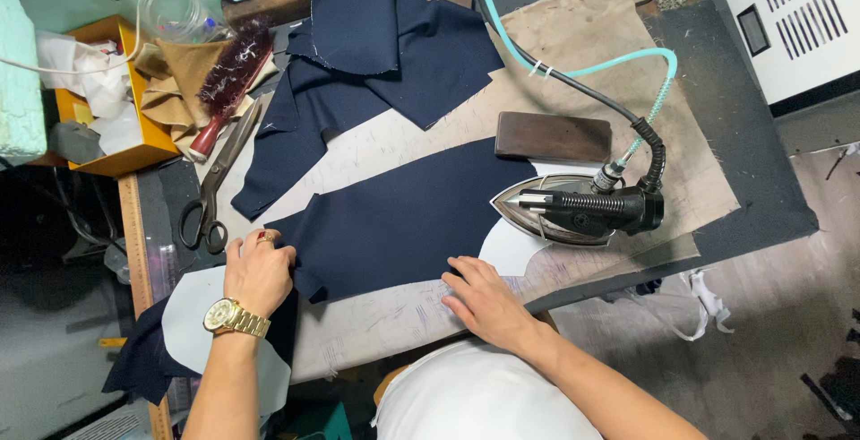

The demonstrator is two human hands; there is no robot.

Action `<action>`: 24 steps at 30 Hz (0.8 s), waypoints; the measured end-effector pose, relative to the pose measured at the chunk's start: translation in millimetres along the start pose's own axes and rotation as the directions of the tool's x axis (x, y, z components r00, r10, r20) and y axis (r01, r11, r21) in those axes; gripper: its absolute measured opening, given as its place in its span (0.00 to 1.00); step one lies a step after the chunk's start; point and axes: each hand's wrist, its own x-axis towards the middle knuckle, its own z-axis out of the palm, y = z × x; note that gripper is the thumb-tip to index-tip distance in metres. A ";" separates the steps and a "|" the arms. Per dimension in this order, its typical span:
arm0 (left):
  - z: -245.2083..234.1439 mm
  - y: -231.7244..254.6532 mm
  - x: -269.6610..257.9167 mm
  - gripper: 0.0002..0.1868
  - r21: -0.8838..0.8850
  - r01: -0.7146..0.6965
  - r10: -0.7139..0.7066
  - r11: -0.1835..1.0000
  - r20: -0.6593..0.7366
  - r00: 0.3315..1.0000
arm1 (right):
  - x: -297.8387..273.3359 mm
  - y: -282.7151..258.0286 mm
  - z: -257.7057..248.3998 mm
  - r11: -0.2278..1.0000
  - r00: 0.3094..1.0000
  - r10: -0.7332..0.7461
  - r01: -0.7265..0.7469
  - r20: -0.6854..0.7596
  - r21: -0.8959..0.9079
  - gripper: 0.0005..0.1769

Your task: The person cuts pieces of dark fabric using scissors and uses an iron and a wooden block to press the fabric edges on a padded work surface.

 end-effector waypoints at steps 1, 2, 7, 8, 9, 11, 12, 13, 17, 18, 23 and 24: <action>-1.2 2.3 -1.6 0.13 -0.014 0.015 -0.015 1.000 -0.001 1.000 | 1.0 -1.9 3.8 0.999 1.000 0.018 -0.017 0.018 -0.036 0.22; -3.0 3.6 -3.3 0.13 -0.028 0.033 -0.034 0.999 -0.003 0.999 | 3.3 -3.8 7.1 0.997 0.999 0.033 -0.031 0.036 -0.073 0.22; -46.5 76.5 3.8 0.21 -0.210 -0.056 0.018 0.976 -0.181 0.983 | 8.7 -15.9 20.4 0.994 0.992 0.057 -0.046 0.117 -0.097 0.23; -57.1 99.2 2.7 0.29 -0.270 -0.168 0.078 0.948 -0.316 0.946 | 5.4 -17.0 24.7 0.995 0.990 0.055 -0.044 0.131 -0.084 0.24; -57.5 115.3 1.8 0.29 -0.274 -0.171 0.081 0.946 -0.313 0.946 | 1.9 -17.2 23.5 0.995 0.989 0.060 -0.049 0.134 -0.085 0.24; -65.2 149.1 9.6 0.27 -0.345 -0.204 0.078 0.916 -0.345 0.935 | -0.1 -12.5 14.6 0.989 0.990 0.118 -0.125 0.082 0.085 0.21; -41.8 148.0 14.6 0.27 -0.343 -0.214 0.084 0.915 -0.358 0.930 | -6.3 -10.0 1.8 0.989 0.990 0.122 -0.127 0.070 0.077 0.21; -19.7 148.0 20.8 0.21 -0.350 -0.093 -0.068 0.932 -0.421 0.905 | -13.1 -7.0 -12.3 0.965 0.977 0.214 -0.215 0.021 0.152 0.21; -10.4 144.9 55.0 0.12 -0.507 -0.095 -0.223 0.857 -0.530 0.818 | -51.3 12.1 -56.2 0.820 0.802 0.552 -0.474 -0.227 0.322 0.21; -35.8 156.2 66.5 0.12 -0.506 -0.102 -0.219 0.856 -0.536 0.816 | -64.7 19.2 -61.7 0.820 0.799 0.554 -0.474 -0.235 0.321 0.21; -127.1 237.2 147.0 0.13 -0.466 -0.679 0.183 0.568 -0.732 0.656 | -118.1 37.0 -81.0 0.447 0.494 0.869 -0.758 -0.028 0.476 0.25; -145.0 252.5 164.4 0.13 -0.465 -0.683 0.190 0.562 -0.732 0.655 | -120.3 34.2 -85.2 0.440 0.487 0.873 -0.760 -0.029 0.478 0.25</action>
